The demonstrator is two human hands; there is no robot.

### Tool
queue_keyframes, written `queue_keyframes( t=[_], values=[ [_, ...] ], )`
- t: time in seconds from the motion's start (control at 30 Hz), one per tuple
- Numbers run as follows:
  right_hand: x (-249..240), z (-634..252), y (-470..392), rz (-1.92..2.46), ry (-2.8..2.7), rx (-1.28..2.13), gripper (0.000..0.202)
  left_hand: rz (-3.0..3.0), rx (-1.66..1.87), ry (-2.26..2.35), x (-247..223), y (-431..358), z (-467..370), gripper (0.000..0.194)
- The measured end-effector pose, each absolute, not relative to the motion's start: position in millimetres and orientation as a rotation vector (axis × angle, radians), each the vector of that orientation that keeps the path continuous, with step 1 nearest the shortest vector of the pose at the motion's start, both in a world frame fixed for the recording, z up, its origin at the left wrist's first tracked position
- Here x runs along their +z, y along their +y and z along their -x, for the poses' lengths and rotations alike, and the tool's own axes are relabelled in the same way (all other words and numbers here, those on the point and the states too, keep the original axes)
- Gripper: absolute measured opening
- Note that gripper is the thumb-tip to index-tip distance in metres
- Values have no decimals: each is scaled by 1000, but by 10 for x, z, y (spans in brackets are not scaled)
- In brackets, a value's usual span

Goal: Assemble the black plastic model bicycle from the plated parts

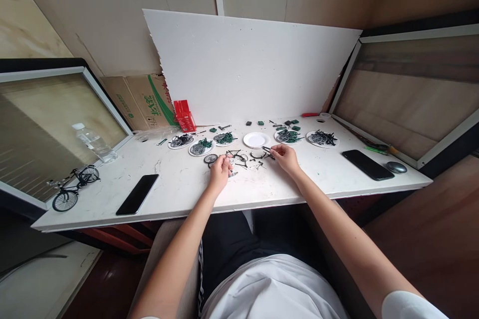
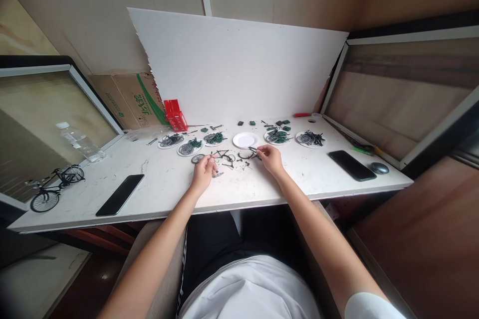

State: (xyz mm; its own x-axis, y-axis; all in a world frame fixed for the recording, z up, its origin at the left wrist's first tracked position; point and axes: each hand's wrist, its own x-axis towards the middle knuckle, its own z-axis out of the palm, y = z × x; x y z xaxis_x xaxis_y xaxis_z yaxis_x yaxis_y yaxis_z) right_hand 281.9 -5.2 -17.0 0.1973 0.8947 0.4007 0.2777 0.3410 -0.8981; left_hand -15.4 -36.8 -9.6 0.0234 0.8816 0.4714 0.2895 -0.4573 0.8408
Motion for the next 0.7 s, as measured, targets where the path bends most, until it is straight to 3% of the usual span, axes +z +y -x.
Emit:
queue_keyframes(
  t=[0.4,0.7],
  values=[
    [-130,-2798,-146,1327,-1612,528,30,-1762,1446,1201,-87,-372,146,35],
    [-132,-2714,-190,1020,-2060,321,15,-1766,1401,1218,-55,-406,152,32]
  ],
)
